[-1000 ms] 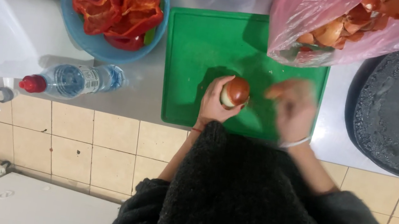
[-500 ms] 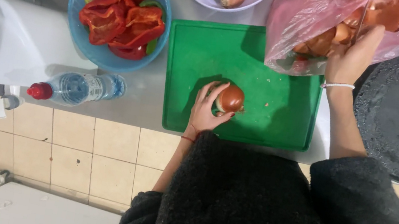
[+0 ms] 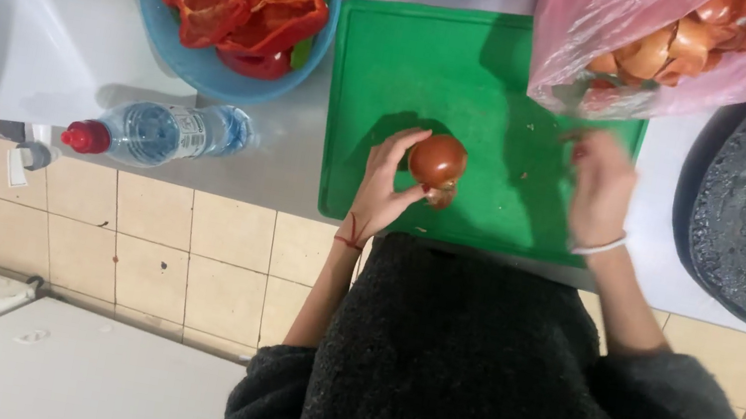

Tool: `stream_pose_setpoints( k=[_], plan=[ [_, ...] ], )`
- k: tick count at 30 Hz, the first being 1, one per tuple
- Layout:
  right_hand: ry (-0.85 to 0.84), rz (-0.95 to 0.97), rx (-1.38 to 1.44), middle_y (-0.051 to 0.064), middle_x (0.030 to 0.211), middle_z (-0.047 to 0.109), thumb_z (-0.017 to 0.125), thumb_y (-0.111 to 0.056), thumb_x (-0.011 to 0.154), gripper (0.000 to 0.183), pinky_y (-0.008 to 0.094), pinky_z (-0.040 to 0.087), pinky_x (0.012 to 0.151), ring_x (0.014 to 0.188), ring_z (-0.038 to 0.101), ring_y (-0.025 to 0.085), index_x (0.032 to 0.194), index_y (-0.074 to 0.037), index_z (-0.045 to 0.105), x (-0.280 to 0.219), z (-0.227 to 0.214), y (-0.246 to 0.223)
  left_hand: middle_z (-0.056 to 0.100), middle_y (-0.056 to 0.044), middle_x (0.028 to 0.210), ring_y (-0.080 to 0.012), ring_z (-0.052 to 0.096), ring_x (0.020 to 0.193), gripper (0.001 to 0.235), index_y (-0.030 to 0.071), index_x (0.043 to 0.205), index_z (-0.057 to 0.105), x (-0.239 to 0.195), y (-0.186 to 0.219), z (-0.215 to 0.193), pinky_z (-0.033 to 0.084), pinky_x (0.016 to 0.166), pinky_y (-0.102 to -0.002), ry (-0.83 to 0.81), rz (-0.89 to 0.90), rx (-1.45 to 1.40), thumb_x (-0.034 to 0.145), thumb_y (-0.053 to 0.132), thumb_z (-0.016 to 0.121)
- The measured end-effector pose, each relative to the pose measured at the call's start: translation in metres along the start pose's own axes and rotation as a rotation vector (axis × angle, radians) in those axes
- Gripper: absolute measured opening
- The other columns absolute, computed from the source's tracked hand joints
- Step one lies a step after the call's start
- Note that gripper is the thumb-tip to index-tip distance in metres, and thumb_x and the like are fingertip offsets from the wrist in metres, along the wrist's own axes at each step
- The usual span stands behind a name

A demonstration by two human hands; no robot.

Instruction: The person peels onions at a prep counter, cutting off the root and stem ends with a small knife and removing the outer skins by hand, dropping the skins into a pink plastic bag. They work through onions one at a time, placing peeled onions aside and cutting some pieces on a green cutting board.

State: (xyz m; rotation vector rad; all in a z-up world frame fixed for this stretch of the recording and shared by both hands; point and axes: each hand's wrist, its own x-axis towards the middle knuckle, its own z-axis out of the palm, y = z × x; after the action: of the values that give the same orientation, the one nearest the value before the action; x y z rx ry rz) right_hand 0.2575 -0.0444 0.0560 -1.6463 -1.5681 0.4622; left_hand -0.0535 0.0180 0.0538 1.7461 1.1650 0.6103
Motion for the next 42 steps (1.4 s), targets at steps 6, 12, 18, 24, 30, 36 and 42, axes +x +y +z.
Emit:
stream_pose_setpoints(
  k=[6, 12, 18, 24, 30, 36, 42],
  plan=[
    [-0.321, 0.471, 0.22, 0.009, 0.066, 0.065, 0.055, -0.004, 0.096, 0.024, 0.033, 0.049, 0.057, 0.057, 0.064, 0.018, 0.117, -0.004, 0.065, 0.005, 0.045, -0.048, 0.052, -0.011, 0.145, -0.0369, 0.046, 0.134, 0.074, 0.018, 0.139, 0.053, 0.002, 0.025, 0.008, 0.037, 0.113, -0.046, 0.078, -0.038, -0.02, 0.075, 0.023, 0.089],
    [-0.489, 0.495, 0.333, 0.005, 0.063, 0.063, 0.058, -0.015, 0.106, 0.014, 0.033, 0.048, 0.055, 0.055, 0.061, 0.015, 0.101, -0.006, 0.069, -0.009, 0.092, -0.004, 0.051, -0.011, 0.132, -0.03, 0.053, 0.127, 0.051, 0.021, 0.13, 0.062, -0.003, 0.005, 0.009, 0.062, 0.091, -0.037, 0.076, -0.117, -0.165, 0.082, 0.022, 0.081],
    [-0.489, 0.393, 0.269, 0.012, 0.08, 0.067, 0.07, -0.016, 0.096, 0.021, 0.038, 0.05, 0.065, 0.069, 0.064, 0.023, 0.113, -0.005, 0.065, -0.015, 0.098, -0.018, 0.05, -0.012, 0.132, -0.0284, 0.059, 0.124, 0.053, 0.015, 0.129, 0.059, -0.011, 0.01, 0.017, 0.061, 0.098, -0.037, 0.2, -0.084, -0.236, 0.079, 0.013, 0.078],
    [-0.352, 0.121, -0.183, 0.019, 0.125, 0.059, 0.077, -0.006, 0.087, 0.052, 0.047, 0.05, 0.098, 0.114, 0.058, 0.041, 0.137, -0.007, 0.062, 0.009, 0.06, -0.054, 0.052, -0.013, 0.119, -0.0316, 0.058, 0.111, 0.063, 0.01, 0.118, 0.056, -0.015, 0.002, 0.015, 0.051, 0.099, -0.041, 0.226, -0.064, -0.015, 0.069, 0.023, 0.093],
    [-0.487, -0.138, 0.128, 0.023, 0.147, 0.048, 0.09, -0.019, 0.062, 0.099, 0.05, 0.042, 0.113, 0.136, 0.048, 0.043, 0.148, -0.001, 0.045, 0.023, 0.062, -0.084, 0.053, -0.013, 0.122, -0.0338, 0.059, 0.116, 0.067, 0.009, 0.106, 0.057, -0.01, 0.001, -0.004, 0.051, 0.097, -0.041, -0.039, 0.023, 0.013, 0.053, 0.018, 0.097],
    [-0.672, -0.161, 0.196, 0.018, 0.139, 0.058, 0.09, -0.019, 0.065, 0.093, 0.044, 0.046, 0.11, 0.131, 0.056, 0.039, 0.147, -0.005, 0.048, 0.021, 0.082, -0.079, 0.056, -0.012, 0.121, -0.0345, 0.057, 0.119, 0.06, 0.008, 0.093, 0.055, -0.007, -0.001, -0.007, 0.051, 0.098, -0.042, -0.112, 0.075, 0.087, 0.052, 0.018, 0.098],
    [-0.594, -0.241, 0.067, 0.02, 0.133, 0.059, 0.088, -0.013, 0.061, 0.085, 0.045, 0.048, 0.105, 0.12, 0.059, 0.04, 0.138, -0.003, 0.052, 0.016, 0.095, -0.079, 0.062, -0.006, 0.113, -0.0323, 0.057, 0.113, 0.054, 0.009, 0.091, 0.058, -0.011, 0.006, -0.013, 0.051, 0.093, -0.042, -0.052, 0.068, 0.232, 0.055, 0.021, 0.097]
  ],
)
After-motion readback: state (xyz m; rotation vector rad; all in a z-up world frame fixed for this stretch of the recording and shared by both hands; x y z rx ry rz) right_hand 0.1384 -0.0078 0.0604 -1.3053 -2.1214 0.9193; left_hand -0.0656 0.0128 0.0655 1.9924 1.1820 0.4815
